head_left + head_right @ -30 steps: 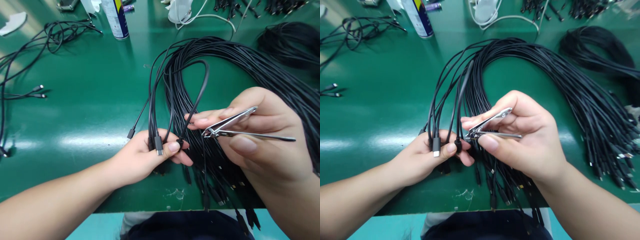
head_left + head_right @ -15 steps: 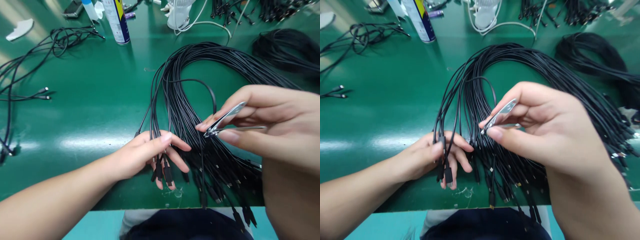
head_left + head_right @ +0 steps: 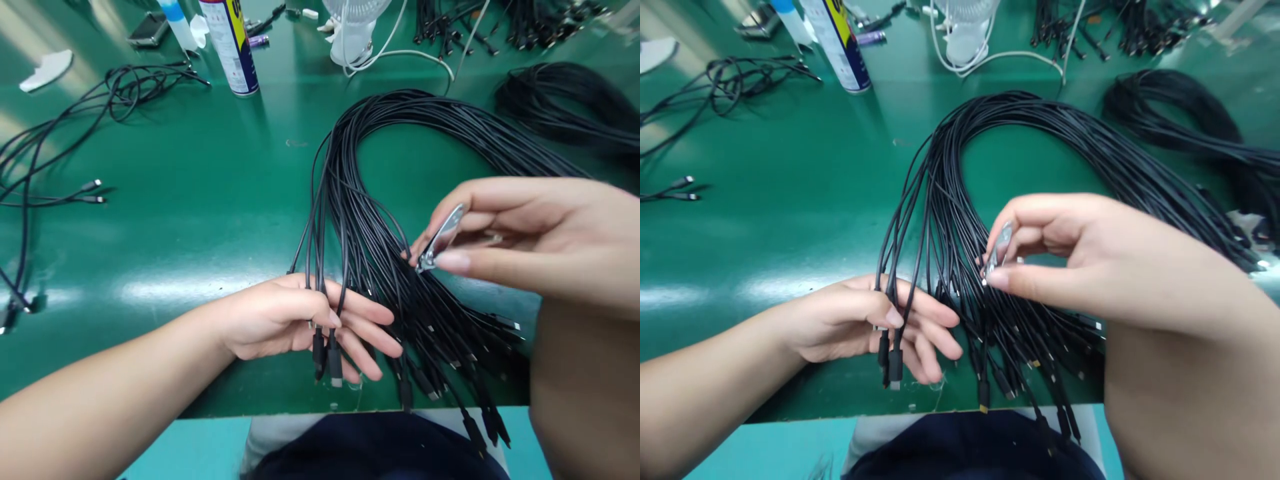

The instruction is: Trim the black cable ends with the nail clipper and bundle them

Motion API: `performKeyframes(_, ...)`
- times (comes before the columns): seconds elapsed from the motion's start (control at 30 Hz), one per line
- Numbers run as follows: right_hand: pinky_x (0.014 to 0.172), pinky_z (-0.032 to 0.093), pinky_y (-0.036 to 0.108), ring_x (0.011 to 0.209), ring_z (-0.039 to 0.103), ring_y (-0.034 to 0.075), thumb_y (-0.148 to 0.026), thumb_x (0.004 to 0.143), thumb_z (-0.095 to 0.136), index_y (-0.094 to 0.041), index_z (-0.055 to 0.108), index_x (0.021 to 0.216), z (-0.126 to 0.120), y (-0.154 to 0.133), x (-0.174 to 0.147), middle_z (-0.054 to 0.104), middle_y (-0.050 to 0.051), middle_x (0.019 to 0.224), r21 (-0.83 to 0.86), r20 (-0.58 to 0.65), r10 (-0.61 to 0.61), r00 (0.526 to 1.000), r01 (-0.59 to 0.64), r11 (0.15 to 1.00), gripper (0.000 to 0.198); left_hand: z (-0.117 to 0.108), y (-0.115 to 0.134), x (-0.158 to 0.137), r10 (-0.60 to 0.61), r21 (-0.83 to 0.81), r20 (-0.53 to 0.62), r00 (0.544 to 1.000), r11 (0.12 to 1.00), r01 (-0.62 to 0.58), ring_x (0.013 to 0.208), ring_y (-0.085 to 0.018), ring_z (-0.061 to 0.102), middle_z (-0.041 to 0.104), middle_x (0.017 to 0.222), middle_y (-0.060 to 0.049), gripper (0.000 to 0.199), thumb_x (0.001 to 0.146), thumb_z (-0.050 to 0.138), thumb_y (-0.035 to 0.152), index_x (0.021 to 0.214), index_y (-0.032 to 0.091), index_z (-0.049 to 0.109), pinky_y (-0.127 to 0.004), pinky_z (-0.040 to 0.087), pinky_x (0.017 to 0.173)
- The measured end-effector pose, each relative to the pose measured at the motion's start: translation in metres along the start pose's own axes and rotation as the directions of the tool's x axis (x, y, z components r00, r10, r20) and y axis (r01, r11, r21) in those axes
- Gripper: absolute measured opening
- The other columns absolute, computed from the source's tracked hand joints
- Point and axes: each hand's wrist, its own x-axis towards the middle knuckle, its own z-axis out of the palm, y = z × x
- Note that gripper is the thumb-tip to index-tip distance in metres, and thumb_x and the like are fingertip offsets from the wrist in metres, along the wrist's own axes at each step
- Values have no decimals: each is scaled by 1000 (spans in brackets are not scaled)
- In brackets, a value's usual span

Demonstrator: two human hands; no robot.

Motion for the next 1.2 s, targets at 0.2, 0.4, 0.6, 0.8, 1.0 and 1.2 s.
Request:
performKeyframes(0.2, 47, 46, 21, 56, 60, 12, -39, 76, 76, -24, 67, 83, 11, -1, 2, 66, 1, 67, 127, -141, 23, 990, -5, 992, 19, -1, 0, 0, -19, 94, -71, 997, 995, 25, 83, -21, 73, 75, 101, -17, 29, 83, 52, 13, 106, 9, 69, -32, 54, 76)
performKeyframes(0.4, 69, 58, 28, 80, 70, 18, -33, 79, 74, -20, 61, 94, 37, 10, 11, 72, 5, 89, 455, 145, 113, 983, -167, 875, 24, -6, -3, -1, -70, 47, 2, 998, 996, 70, 83, -22, 72, 73, 102, -14, 36, 89, 48, 21, 121, 14, 60, -35, 56, 73)
performKeyframes(0.6, 88, 55, 31, 101, 68, 19, -35, 82, 72, -19, 64, 98, 56, 14, 18, 72, 7, 106, 618, 216, 35, 976, -164, 769, 24, -3, -4, 0, -82, 41, -9, 997, 996, 82, 80, -21, 71, 69, 104, -13, 37, 87, 49, 20, 121, 13, 60, -36, 58, 68)
performKeyframes(0.8, 77, 56, 26, 82, 68, 14, -35, 78, 76, -20, 66, 88, 64, 11, 22, 69, 1, 84, 620, 52, 23, 998, -50, 783, 20, -1, -2, 1, -82, 102, -114, 990, 990, 94, 76, -17, 71, 71, 95, -11, 31, 81, 55, 13, 108, 12, 68, -28, 59, 66)
performKeyframes(1.0, 81, 58, 30, 85, 67, 16, -31, 74, 79, -21, 67, 84, 60, 9, 24, 69, 1, 86, 538, -224, -26, 974, 146, 830, 17, 1, -1, -2, -109, 169, -214, 971, 975, 147, 79, -20, 73, 73, 88, -8, 17, 81, 69, 22, 97, 15, 72, -29, 61, 67)
performKeyframes(1.2, 86, 57, 28, 92, 68, 15, -17, 77, 74, -21, 65, 90, 72, 7, 27, 70, 2, 95, 475, -286, -106, 952, 238, 847, 16, 7, 1, 0, -72, 239, -260, 963, 961, 136, 78, -18, 73, 74, 90, -9, 26, 76, 77, 25, 99, 14, 72, -25, 59, 66)
